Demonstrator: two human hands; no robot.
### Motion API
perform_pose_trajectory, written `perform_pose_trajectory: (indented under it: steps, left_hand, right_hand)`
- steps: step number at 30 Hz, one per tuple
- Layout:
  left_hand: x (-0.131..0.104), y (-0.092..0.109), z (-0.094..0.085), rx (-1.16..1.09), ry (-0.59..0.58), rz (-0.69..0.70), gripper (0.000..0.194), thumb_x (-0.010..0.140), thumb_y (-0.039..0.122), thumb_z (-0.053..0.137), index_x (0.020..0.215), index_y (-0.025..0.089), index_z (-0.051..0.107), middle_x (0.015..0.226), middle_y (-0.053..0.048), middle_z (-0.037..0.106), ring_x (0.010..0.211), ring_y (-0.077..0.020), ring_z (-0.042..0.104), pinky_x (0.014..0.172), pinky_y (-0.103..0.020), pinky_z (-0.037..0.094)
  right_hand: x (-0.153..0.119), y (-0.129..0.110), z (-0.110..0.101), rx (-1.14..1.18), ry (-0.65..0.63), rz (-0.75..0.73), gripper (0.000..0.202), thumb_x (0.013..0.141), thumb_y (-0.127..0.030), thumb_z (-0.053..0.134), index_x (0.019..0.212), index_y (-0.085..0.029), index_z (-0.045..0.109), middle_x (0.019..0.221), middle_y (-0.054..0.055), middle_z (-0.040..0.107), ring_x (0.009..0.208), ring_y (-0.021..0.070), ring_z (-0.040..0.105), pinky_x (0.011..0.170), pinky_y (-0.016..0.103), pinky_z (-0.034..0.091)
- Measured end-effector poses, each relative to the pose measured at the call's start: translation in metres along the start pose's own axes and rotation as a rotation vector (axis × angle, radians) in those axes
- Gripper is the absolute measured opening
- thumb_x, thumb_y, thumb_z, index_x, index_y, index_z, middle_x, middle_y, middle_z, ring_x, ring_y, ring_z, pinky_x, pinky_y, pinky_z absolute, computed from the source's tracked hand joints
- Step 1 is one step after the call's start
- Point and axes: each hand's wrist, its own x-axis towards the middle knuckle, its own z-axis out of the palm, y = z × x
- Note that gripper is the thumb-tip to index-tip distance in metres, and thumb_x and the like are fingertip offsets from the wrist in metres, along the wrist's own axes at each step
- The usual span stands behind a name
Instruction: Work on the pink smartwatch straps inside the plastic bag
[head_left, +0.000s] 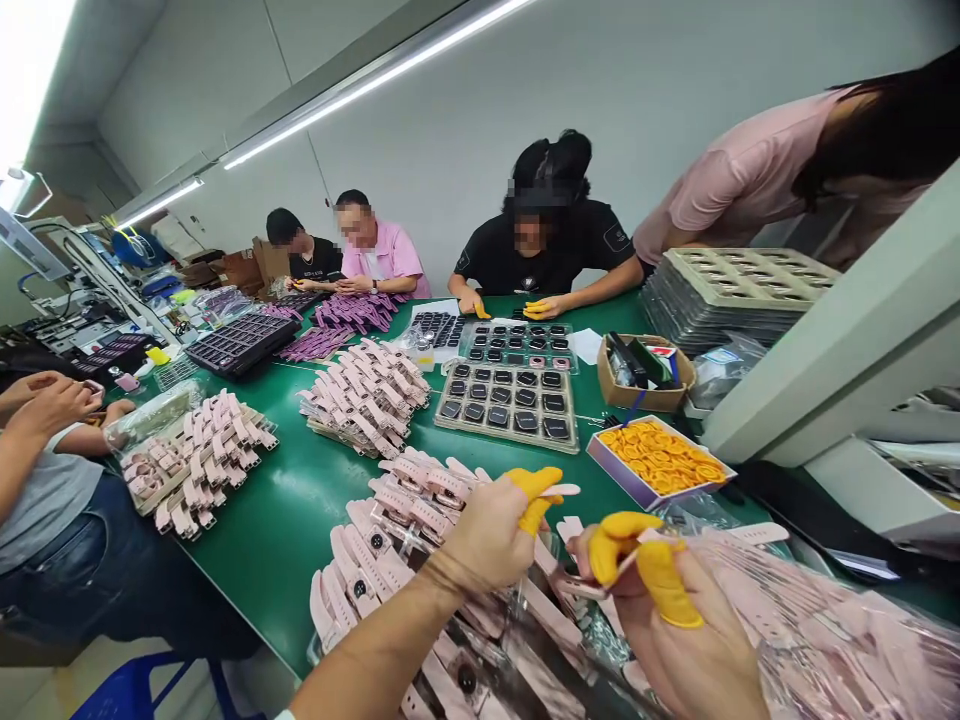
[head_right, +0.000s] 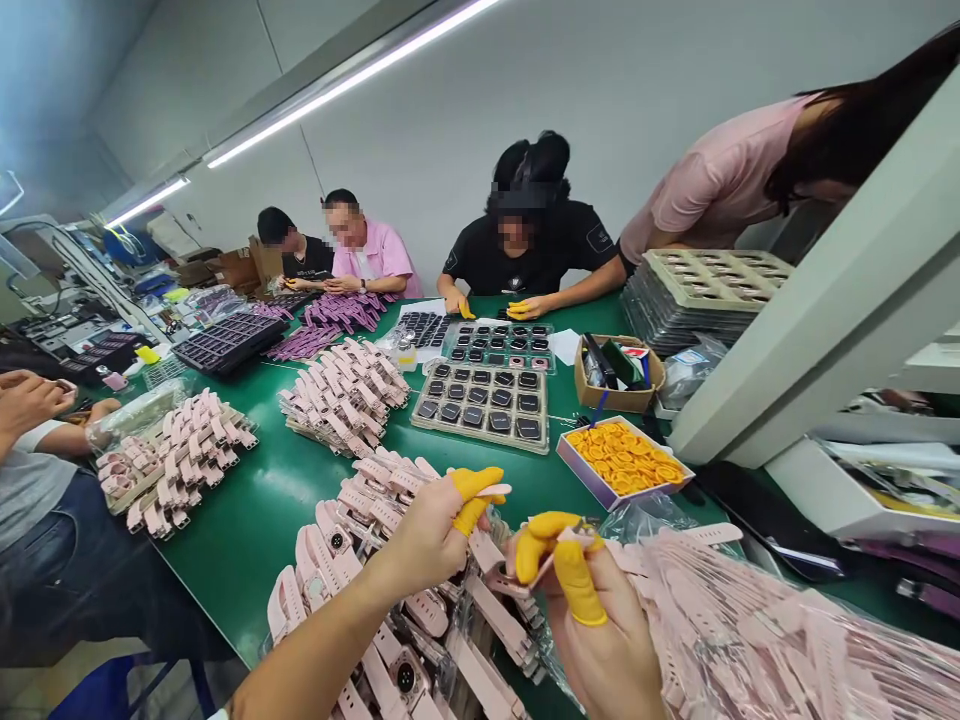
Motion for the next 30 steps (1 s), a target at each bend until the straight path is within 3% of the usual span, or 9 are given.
perform_pose_trajectory:
  steps: [2,5,11,16,19,23,26,30]
  left_hand:
    - [-0.002,-0.002,0.001,0.136,-0.010,0.090,0.052,0.094,0.015,0.046,0.143,0.015,0.060,0.110,-0.015,0.076,0.103,-0.0283,0.070,0.097,-0.044,0.058]
    - [-0.004,-0.008,0.003,0.262,-0.003,0.165,0.056,0.093,0.011,0.044,0.146,0.017,0.058,0.122,-0.016,0.073,0.108,-0.0264,0.071,0.099,-0.041,0.058]
    - [-0.003,-0.027,0.004,0.415,0.027,0.293,0.061,0.085,0.004,0.045,0.143,0.018,0.059,0.118,-0.013,0.075,0.099,-0.0235,0.074,0.086,-0.034,0.062]
    - [-0.005,-0.027,0.004,0.592,0.024,0.353,0.058,0.080,0.003,0.046,0.134,0.015,0.064,0.113,-0.016,0.076,0.088,-0.0252,0.075,0.075,-0.033,0.063]
    - [-0.005,-0.027,0.004,0.643,0.034,0.373,0.062,0.082,0.003,0.045,0.141,0.015,0.059,0.116,-0.016,0.075,0.082,-0.0234,0.074,0.072,-0.032,0.063]
    - [-0.004,-0.028,0.002,0.647,0.052,0.368,0.065,0.086,0.004,0.044,0.150,0.017,0.051,0.115,-0.015,0.075,0.085,-0.0227,0.075,0.074,-0.031,0.063]
    - [-0.001,-0.027,0.000,0.605,0.121,0.361,0.059,0.093,0.008,0.044,0.151,0.019,0.049,0.109,-0.013,0.075,0.089,-0.0230,0.075,0.074,-0.031,0.063]
    - [0.000,-0.021,0.000,0.512,0.171,0.375,0.052,0.100,0.011,0.044,0.151,0.019,0.048,0.105,-0.013,0.075,0.086,-0.0223,0.074,0.071,-0.029,0.061]
  right_hand:
    - [0.000,-0.001,0.010,0.116,-0.009,0.019,0.027,0.097,-0.057,0.064,0.099,-0.030,0.063,0.063,-0.003,0.049,0.054,0.0169,0.045,0.051,0.030,0.046]
    - [0.001,0.006,0.020,0.112,0.115,-0.088,0.029,0.096,-0.054,0.068,0.112,-0.032,0.058,0.073,-0.004,0.054,0.057,0.0148,0.045,0.051,0.025,0.042]
    - [0.008,0.029,0.011,-0.256,0.047,-0.302,0.030,0.099,-0.048,0.063,0.119,-0.027,0.071,0.096,0.004,0.066,0.086,0.0216,0.062,0.081,0.036,0.056]
    - [0.006,0.031,0.010,-0.083,0.022,-0.233,0.033,0.100,-0.043,0.066,0.130,-0.031,0.065,0.098,0.003,0.070,0.079,0.0187,0.066,0.073,0.032,0.058]
    - [0.007,0.026,0.010,-0.085,0.030,-0.227,0.029,0.098,-0.041,0.069,0.126,-0.032,0.069,0.100,0.003,0.071,0.083,0.0187,0.067,0.077,0.031,0.059]
    - [0.011,0.018,0.007,-0.157,0.032,-0.252,0.026,0.097,-0.041,0.070,0.119,-0.030,0.075,0.109,0.005,0.072,0.096,0.0211,0.068,0.088,0.034,0.060]
    - [0.013,0.016,0.006,-0.178,-0.003,-0.210,0.029,0.095,-0.043,0.072,0.119,-0.028,0.076,0.102,0.004,0.070,0.090,0.0202,0.067,0.082,0.032,0.060]
    - [0.013,0.015,0.009,-0.135,-0.016,-0.170,0.031,0.093,-0.045,0.074,0.119,-0.028,0.077,0.101,0.004,0.070,0.091,0.0202,0.067,0.087,0.033,0.060]
